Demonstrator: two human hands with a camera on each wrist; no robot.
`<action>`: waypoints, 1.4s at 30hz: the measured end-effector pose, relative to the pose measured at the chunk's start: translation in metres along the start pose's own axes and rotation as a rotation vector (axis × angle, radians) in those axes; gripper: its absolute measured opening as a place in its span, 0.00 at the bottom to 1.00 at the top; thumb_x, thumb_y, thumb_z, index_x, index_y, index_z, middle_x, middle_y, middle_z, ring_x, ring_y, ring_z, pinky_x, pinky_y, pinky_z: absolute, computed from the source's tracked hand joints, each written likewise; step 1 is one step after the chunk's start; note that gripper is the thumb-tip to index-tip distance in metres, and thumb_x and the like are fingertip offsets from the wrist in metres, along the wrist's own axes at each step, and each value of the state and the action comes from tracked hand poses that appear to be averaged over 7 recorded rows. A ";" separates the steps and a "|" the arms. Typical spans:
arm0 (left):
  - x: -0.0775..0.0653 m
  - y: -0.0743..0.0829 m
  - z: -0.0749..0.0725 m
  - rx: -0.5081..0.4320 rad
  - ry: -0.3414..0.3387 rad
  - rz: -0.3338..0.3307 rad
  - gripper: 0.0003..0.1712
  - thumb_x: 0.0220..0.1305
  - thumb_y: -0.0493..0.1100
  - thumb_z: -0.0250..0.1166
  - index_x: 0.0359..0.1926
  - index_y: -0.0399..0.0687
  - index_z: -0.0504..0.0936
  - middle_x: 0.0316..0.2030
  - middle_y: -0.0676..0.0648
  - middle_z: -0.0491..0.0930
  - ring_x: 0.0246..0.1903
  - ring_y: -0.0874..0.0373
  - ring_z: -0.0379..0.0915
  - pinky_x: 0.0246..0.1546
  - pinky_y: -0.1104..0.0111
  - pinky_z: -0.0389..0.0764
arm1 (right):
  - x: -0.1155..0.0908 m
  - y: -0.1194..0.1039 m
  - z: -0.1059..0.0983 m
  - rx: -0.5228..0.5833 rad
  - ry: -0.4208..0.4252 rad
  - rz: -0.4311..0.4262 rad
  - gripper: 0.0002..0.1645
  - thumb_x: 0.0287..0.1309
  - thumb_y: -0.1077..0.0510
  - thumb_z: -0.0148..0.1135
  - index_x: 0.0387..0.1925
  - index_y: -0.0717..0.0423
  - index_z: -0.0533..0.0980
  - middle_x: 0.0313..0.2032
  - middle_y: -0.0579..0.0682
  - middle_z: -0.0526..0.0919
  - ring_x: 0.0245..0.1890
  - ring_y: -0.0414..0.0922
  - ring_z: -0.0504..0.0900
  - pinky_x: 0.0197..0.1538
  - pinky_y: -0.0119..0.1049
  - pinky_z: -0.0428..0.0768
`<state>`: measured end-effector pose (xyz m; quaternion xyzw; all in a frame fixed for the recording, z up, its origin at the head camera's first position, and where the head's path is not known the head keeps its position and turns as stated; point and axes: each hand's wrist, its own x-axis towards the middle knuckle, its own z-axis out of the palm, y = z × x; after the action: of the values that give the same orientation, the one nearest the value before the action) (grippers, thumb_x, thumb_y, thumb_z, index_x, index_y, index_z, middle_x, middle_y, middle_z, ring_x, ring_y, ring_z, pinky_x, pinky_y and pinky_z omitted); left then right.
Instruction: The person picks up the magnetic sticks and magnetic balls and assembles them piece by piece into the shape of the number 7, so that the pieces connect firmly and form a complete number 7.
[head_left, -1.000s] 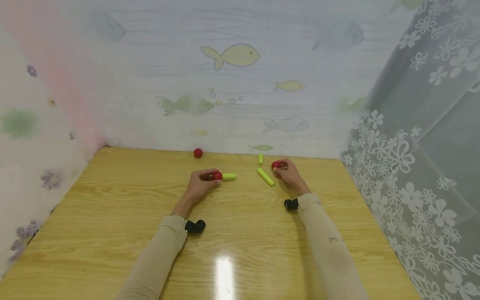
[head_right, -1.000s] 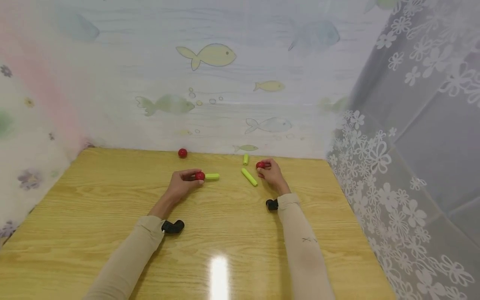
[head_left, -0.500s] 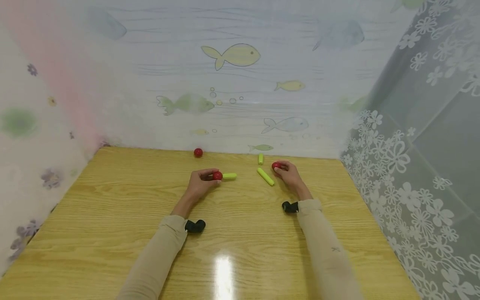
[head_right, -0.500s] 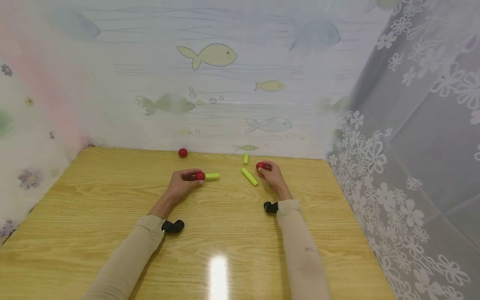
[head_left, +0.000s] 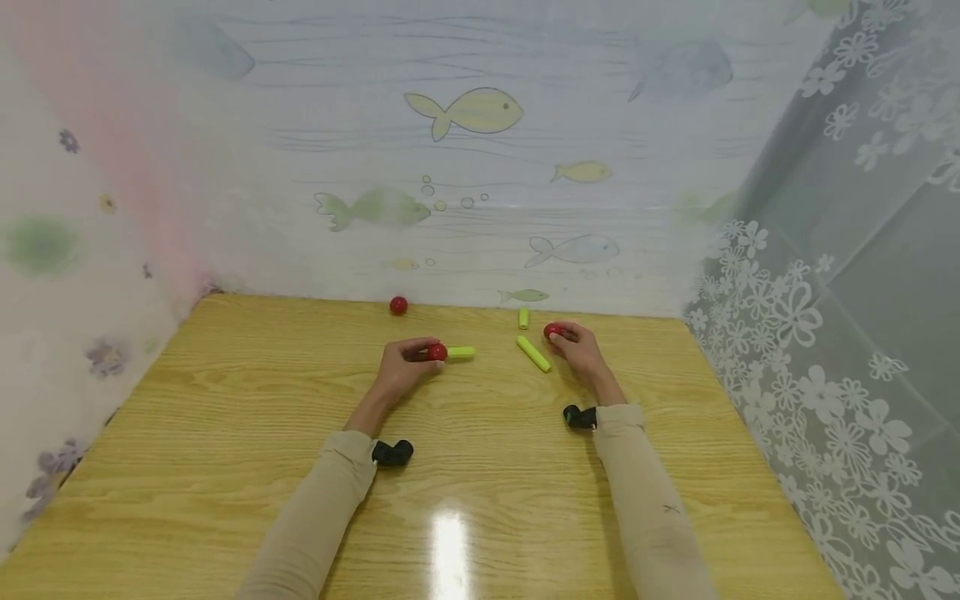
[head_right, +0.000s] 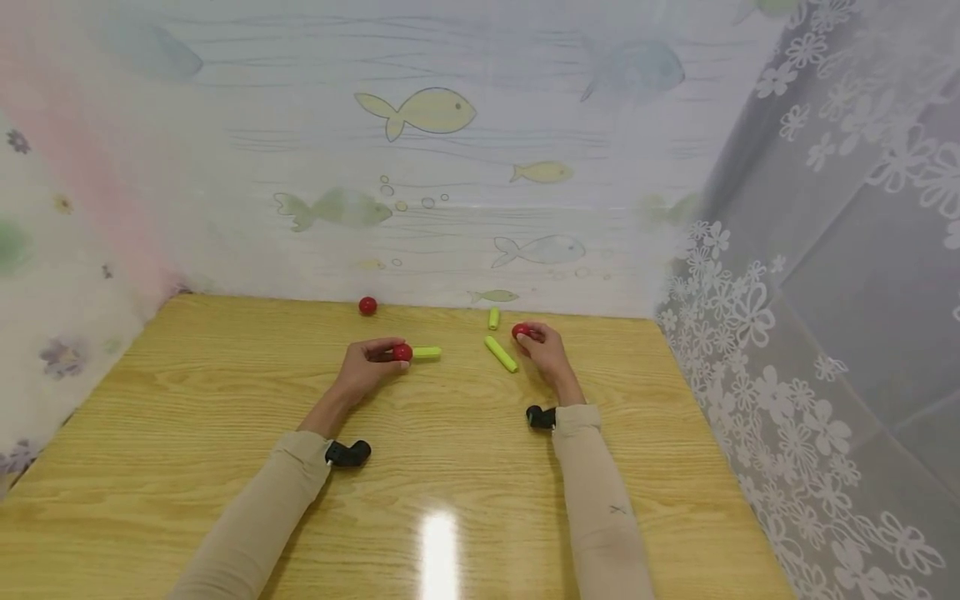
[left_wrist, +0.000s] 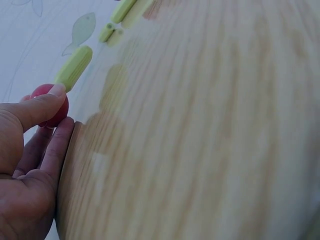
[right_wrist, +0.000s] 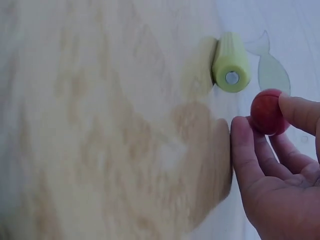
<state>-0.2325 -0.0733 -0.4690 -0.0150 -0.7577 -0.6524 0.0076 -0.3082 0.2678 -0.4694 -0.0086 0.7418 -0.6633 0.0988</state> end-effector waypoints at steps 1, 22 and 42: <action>0.000 0.000 0.000 -0.003 -0.003 -0.004 0.28 0.61 0.31 0.74 0.63 0.34 0.82 0.61 0.30 0.80 0.59 0.36 0.78 0.43 0.81 0.77 | -0.001 -0.001 0.000 -0.009 -0.001 -0.005 0.28 0.79 0.64 0.51 0.73 0.71 0.63 0.68 0.70 0.68 0.66 0.56 0.74 0.56 0.28 0.82; -0.003 0.002 0.004 0.000 0.000 -0.020 0.28 0.62 0.32 0.74 0.63 0.34 0.81 0.61 0.31 0.80 0.60 0.37 0.77 0.44 0.81 0.78 | -0.014 -0.014 0.014 -0.051 -0.035 -0.225 0.26 0.76 0.59 0.59 0.68 0.68 0.71 0.61 0.69 0.78 0.57 0.64 0.80 0.53 0.33 0.85; -0.006 0.000 0.004 0.022 0.028 -0.021 0.26 0.60 0.32 0.76 0.60 0.38 0.84 0.56 0.34 0.84 0.54 0.47 0.81 0.45 0.77 0.81 | -0.024 -0.018 0.037 -0.051 -0.147 -0.249 0.26 0.73 0.65 0.60 0.68 0.69 0.71 0.61 0.71 0.78 0.57 0.65 0.80 0.53 0.42 0.86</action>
<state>-0.2266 -0.0695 -0.4693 0.0020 -0.7648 -0.6441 0.0114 -0.2812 0.2325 -0.4523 -0.1516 0.7424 -0.6489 0.0695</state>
